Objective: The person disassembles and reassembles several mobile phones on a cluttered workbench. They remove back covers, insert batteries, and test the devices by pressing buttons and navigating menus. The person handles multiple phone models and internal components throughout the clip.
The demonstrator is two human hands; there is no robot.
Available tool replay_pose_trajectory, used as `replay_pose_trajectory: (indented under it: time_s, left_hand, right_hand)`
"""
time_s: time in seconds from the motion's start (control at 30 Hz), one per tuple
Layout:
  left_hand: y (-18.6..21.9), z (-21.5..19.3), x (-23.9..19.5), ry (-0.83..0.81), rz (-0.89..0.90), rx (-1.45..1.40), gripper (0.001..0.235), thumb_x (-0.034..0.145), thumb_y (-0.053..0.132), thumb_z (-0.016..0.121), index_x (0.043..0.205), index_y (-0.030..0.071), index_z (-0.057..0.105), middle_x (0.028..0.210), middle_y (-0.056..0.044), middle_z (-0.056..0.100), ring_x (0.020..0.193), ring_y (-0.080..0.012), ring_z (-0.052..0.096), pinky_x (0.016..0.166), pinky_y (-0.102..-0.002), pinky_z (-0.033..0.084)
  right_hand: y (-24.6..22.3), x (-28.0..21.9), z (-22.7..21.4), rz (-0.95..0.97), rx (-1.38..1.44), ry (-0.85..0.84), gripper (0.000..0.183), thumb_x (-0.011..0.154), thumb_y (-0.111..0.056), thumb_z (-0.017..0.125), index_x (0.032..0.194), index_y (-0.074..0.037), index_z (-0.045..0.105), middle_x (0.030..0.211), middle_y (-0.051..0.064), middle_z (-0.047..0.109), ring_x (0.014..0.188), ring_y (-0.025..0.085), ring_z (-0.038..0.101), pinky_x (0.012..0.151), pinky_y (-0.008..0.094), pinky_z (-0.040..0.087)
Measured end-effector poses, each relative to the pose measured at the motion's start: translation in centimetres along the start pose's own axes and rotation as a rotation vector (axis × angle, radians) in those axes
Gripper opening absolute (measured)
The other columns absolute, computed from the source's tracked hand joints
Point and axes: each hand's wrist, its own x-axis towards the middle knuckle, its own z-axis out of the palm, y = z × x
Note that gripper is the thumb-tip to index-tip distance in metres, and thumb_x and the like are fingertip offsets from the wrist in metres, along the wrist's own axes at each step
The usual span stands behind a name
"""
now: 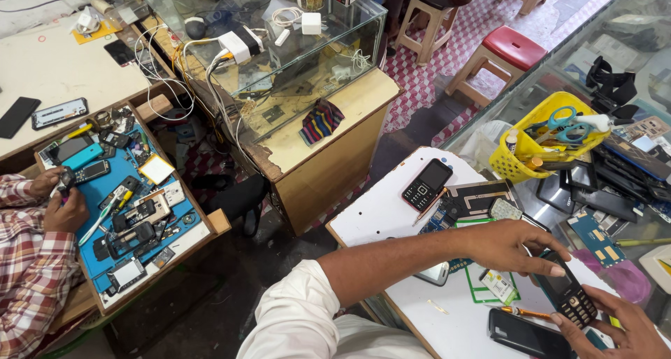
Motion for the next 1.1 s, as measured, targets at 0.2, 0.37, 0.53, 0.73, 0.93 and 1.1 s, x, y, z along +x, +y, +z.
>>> replay_pose_trajectory:
  time_s: [0.2, 0.37, 0.53, 0.73, 0.93, 1.1]
  left_hand:
    - [-0.5, 0.2, 0.1, 0.014, 0.032, 0.001, 0.056, 0.093, 0.044, 0.072, 0.135, 0.008, 0.067, 0.116, -0.016, 0.077, 0.093, -0.0225, 0.08, 0.073, -0.034, 0.066]
    - [-0.7, 0.3, 0.3, 0.02, 0.067, 0.038, 0.055, 0.094, 0.046, 0.071, 0.134, 0.009, 0.067, 0.118, -0.015, 0.076, 0.092, -0.0212, 0.08, 0.075, -0.032, 0.065]
    - [-0.5, 0.2, 0.1, 0.014, -0.006, 0.008, 0.055, 0.094, 0.045, 0.07, 0.136, 0.009, 0.066, 0.108, -0.018, 0.081, 0.086, -0.0213, 0.081, 0.072, -0.033, 0.064]
    - [-1.0, 0.3, 0.3, 0.009, 0.031, 0.005, 0.053, 0.094, 0.046, 0.071, 0.134, 0.01, 0.068, 0.119, -0.015, 0.077, 0.096, -0.0232, 0.08, 0.075, -0.034, 0.067]
    - [-1.4, 0.5, 0.4, 0.072, 0.091, 0.166, 0.053, 0.093, 0.05, 0.071, 0.132, 0.015, 0.071, 0.127, -0.011, 0.075, 0.11, -0.0275, 0.078, 0.092, -0.039, 0.062]
    - [-1.2, 0.5, 0.3, 0.097, 0.08, 0.18, 0.056, 0.088, 0.053, 0.074, 0.13, 0.016, 0.071, 0.127, -0.011, 0.074, 0.11, -0.0295, 0.076, 0.092, -0.04, 0.062]
  right_hand:
    - [-1.3, -0.9, 0.0, -0.043, -0.019, 0.028, 0.079, 0.069, -0.016, 0.091, 0.135, 0.009, 0.057, 0.113, 0.025, 0.068, 0.112, 0.031, 0.072, 0.093, 0.047, 0.063]
    - [-2.4, -2.2, 0.9, -0.132, 0.013, 0.169, 0.077, 0.067, -0.01, 0.088, 0.134, 0.013, 0.058, 0.121, 0.029, 0.06, 0.113, 0.034, 0.068, 0.087, 0.045, 0.062]
    - [-3.5, -3.4, 1.3, -0.15, 0.128, 0.243, 0.069, 0.074, -0.01, 0.085, 0.134, 0.011, 0.059, 0.112, 0.025, 0.064, 0.104, 0.03, 0.07, 0.09, 0.043, 0.061]
    - [-5.5, -3.9, 1.5, -0.169, 0.09, 0.294, 0.061, 0.072, -0.008, 0.086, 0.126, 0.011, 0.063, 0.117, 0.023, 0.065, 0.105, 0.028, 0.071, 0.091, 0.042, 0.061]
    - [-6.5, -4.2, 1.6, -0.134, 0.169, 0.277, 0.064, 0.073, -0.007, 0.086, 0.128, 0.011, 0.059, 0.12, 0.023, 0.066, 0.11, 0.028, 0.071, 0.094, 0.043, 0.059]
    - [-6.9, -4.5, 1.3, -0.051, 0.168, 0.253, 0.065, 0.071, -0.003, 0.086, 0.129, 0.01, 0.059, 0.118, 0.024, 0.068, 0.109, 0.029, 0.071, 0.097, 0.044, 0.058]
